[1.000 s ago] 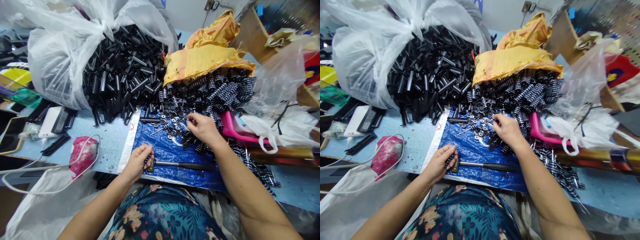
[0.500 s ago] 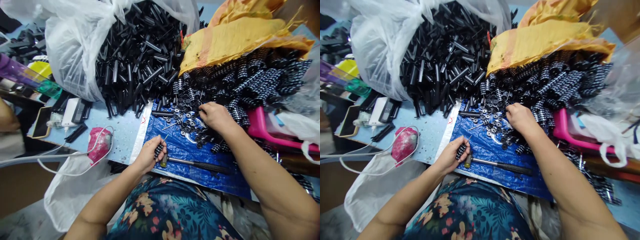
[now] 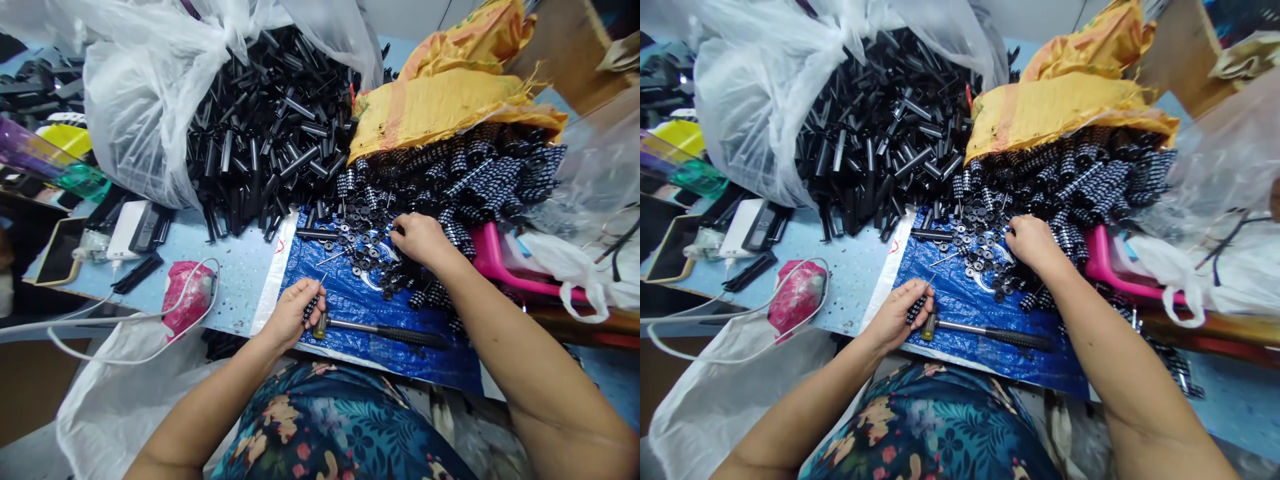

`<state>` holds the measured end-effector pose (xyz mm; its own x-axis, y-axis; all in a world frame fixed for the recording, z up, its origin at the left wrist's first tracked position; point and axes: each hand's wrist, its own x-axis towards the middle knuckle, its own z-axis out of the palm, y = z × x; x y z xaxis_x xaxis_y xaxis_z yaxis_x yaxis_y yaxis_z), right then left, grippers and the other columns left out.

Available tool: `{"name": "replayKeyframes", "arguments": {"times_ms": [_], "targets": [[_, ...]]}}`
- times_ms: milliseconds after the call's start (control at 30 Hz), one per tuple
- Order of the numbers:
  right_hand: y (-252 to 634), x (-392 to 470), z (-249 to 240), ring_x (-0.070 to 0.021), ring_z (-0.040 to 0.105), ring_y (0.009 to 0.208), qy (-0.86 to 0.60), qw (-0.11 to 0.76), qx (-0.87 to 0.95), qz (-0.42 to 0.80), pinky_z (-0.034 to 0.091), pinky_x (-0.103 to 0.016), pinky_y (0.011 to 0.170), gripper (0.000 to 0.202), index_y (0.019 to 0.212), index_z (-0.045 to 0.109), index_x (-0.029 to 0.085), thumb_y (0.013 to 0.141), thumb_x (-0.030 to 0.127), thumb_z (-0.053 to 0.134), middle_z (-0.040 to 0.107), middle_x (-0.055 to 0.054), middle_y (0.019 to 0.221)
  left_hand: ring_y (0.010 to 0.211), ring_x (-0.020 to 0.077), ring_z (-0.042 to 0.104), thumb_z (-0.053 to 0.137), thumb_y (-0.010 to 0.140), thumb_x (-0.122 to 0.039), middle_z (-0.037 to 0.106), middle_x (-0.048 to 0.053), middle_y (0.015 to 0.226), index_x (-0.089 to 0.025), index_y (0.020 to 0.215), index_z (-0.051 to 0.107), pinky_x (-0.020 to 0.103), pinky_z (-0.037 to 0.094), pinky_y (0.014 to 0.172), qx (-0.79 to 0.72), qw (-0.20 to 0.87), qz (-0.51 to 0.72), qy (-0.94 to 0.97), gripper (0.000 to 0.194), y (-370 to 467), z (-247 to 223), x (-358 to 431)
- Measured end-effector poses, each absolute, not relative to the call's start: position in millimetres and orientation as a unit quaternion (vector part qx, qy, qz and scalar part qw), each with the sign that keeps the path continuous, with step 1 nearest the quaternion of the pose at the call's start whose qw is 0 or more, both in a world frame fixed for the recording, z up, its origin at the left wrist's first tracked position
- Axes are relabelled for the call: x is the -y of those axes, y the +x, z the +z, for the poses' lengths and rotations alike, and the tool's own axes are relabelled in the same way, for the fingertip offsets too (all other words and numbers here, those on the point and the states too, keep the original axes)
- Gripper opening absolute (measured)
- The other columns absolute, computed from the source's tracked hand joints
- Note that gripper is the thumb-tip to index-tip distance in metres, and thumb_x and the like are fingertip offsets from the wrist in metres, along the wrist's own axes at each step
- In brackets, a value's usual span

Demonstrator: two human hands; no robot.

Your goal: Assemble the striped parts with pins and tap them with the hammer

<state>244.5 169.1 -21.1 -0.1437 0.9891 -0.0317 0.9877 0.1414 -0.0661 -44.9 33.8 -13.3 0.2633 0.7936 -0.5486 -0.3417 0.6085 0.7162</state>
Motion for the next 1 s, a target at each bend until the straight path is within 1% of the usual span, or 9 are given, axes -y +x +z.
{"name": "replayKeyframes", "arguments": {"times_ms": [100, 200, 300, 400, 633, 733, 833, 900, 1000], "targets": [[250.1, -152.0, -8.6, -0.0192, 0.060, 0.070, -0.663, 0.119, 0.729, 0.122, 0.048, -0.032, 0.069, 0.022, 0.095, 0.074, 0.017, 0.085, 0.031, 0.062, 0.070, -0.006, 0.079, 0.040, 0.0037, 0.044, 0.074, 0.078, -0.053, 0.060, -0.003, 0.064, -0.014, 0.084, 0.060, 0.017, 0.025, 0.040, -0.479, 0.758, 0.370, 0.241, 0.041, -46.0, -13.5, -33.1], [236.5, -115.3, 6.0, -0.0151, 0.058, 0.061, -0.612, 0.250, 0.677, 0.323, 0.046, -0.028, 0.057, 0.031, 0.101, 0.072, 0.019, 0.085, 0.045, 0.068, 0.067, -0.002, 0.072, 0.038, 0.0025, 0.041, 0.073, 0.078, -0.054, 0.061, -0.002, 0.064, -0.013, 0.085, 0.063, 0.017, 0.023, 0.038, -0.476, 0.757, 0.358, 0.271, 0.042, -42.8, -10.6, -31.9], [208.2, -75.2, 13.6, -0.0151, 0.063, 0.068, -0.517, 0.320, 0.601, 0.519, 0.052, -0.028, 0.062, 0.033, 0.102, 0.071, 0.022, 0.083, 0.048, 0.073, 0.068, -0.002, 0.079, 0.038, 0.0022, 0.040, 0.071, 0.080, -0.053, 0.061, -0.002, 0.064, -0.013, 0.085, 0.067, 0.018, 0.025, 0.039, -0.447, 0.768, 0.328, 0.321, 0.041, -36.1, -2.3, -31.3], [187.1, -50.0, 12.3, -0.0148, 0.065, 0.073, -0.471, 0.352, 0.532, 0.609, 0.058, -0.030, 0.071, 0.032, 0.102, 0.071, 0.023, 0.081, 0.046, 0.077, 0.069, -0.003, 0.088, 0.038, 0.0027, 0.040, 0.070, 0.083, -0.051, 0.060, -0.002, 0.063, -0.014, 0.086, 0.070, 0.019, 0.027, 0.040, -0.418, 0.775, 0.305, 0.363, 0.038, -31.4, 7.3, -30.5], [185.2, -36.0, 6.4, -0.0134, 0.064, 0.074, -0.452, 0.351, 0.501, 0.649, 0.058, -0.028, 0.073, 0.029, 0.100, 0.073, 0.023, 0.079, 0.042, 0.080, 0.068, -0.002, 0.089, 0.039, 0.0036, 0.036, 0.069, 0.082, -0.055, 0.057, -0.003, 0.060, -0.014, 0.085, 0.069, 0.020, 0.025, 0.040, -0.424, 0.765, 0.278, 0.396, 0.041, -35.3, 13.5, -22.2], [186.5, -34.4, 11.8, -0.0145, 0.064, 0.077, -0.453, 0.340, 0.559, 0.606, 0.057, -0.028, 0.071, 0.026, 0.100, 0.074, 0.023, 0.082, 0.041, 0.078, 0.069, -0.004, 0.093, 0.040, 0.0038, 0.036, 0.067, 0.083, -0.056, 0.056, -0.002, 0.060, -0.014, 0.081, 0.067, 0.020, 0.024, 0.040, -0.433, 0.749, 0.269, 0.423, 0.042, -37.4, 12.9, -18.1], [188.4, -33.1, 18.5, -0.0162, 0.064, 0.082, -0.426, 0.294, 0.669, 0.534, 0.056, -0.029, 0.074, 0.021, 0.101, 0.076, 0.023, 0.086, 0.038, 0.074, 0.071, -0.006, 0.097, 0.041, 0.0038, 0.037, 0.068, 0.082, -0.057, 0.056, -0.002, 0.059, -0.014, 0.079, 0.063, 0.020, 0.024, 0.040, -0.432, 0.739, 0.253, 0.450, 0.043, -37.0, 12.3, -15.2], [190.1, -30.9, 19.1, -0.0163, 0.065, 0.082, -0.415, 0.280, 0.689, 0.524, 0.056, -0.029, 0.073, 0.023, 0.105, 0.076, 0.024, 0.086, 0.037, 0.073, 0.072, -0.006, 0.098, 0.039, 0.0039, 0.036, 0.068, 0.082, -0.059, 0.058, -0.003, 0.060, -0.017, 0.089, 0.059, 0.019, 0.023, 0.040, -0.425, 0.749, 0.261, 0.435, 0.044, -35.5, 11.8, -13.4], [191.2, -24.3, 12.2, -0.0161, 0.066, 0.078, -0.444, 0.329, 0.606, 0.572, 0.057, -0.028, 0.068, 0.033, 0.110, 0.073, 0.025, 0.082, 0.041, 0.078, 0.072, -0.005, 0.095, 0.038, 0.0044, 0.036, 0.061, 0.086, -0.062, 0.061, -0.004, 0.063, -0.020, 0.110, 0.055, 0.018, 0.024, 0.040, -0.414, 0.766, 0.297, 0.393, 0.049, -33.4, 11.2, -10.2]]}}
